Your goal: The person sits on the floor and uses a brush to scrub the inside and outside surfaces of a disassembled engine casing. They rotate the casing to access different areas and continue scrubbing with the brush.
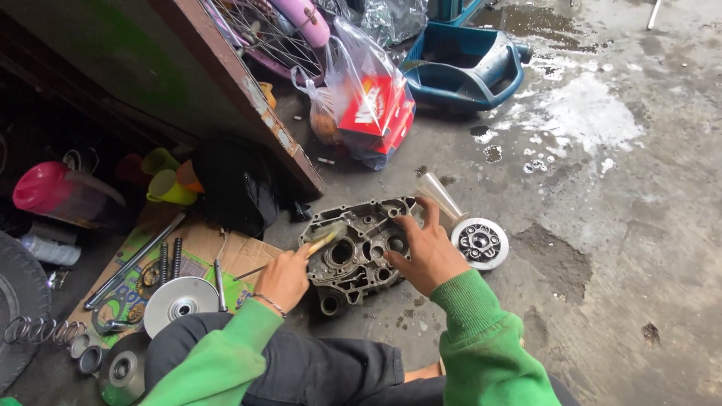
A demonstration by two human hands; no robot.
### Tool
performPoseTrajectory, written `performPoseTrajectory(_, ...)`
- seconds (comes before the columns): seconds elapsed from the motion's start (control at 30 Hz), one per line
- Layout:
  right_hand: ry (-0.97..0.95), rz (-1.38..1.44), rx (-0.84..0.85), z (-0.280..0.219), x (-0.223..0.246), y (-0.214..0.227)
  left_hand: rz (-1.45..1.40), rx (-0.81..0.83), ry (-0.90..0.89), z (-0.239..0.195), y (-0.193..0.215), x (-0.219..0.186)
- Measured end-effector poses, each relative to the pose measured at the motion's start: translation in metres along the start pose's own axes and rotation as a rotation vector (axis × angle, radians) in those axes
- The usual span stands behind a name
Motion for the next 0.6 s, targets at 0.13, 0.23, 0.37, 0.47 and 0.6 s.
performPoseTrajectory(0.13,-0.011,-0.037,0.024,-0.002,-0.001,-0.002,0.077,-0.003,-0.087,0.002,-0.006,-0.034)
performPoseTrajectory(0.23,-0.025,-0.047,0.030,-0.001,-0.004,0.001,0.119,0.092,-0.078,-0.005,0.006,-0.034)
performPoseTrajectory(0.37,-0.049,-0.079,0.045,0.000,0.002,0.006,-0.025,0.131,0.037,0.024,0.009,0.026)
performPoseTrajectory(0.47,-0.037,-0.067,0.047,0.000,0.001,0.009,-0.138,0.091,0.026,0.038,0.086,-0.002)
performPoseTrajectory(0.6,-0.054,-0.055,0.042,-0.003,-0.002,0.016,-0.234,0.056,0.007,0.069,0.092,-0.045)
Point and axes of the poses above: each hand's wrist, its own z-axis towards the middle knuckle, its own y-axis out of the back of the hand, x = y × z, the point moved 8 cm from there along z, towards the middle knuckle, and after that the axes turned 5 degrees about -x, right-handed, at the moved point
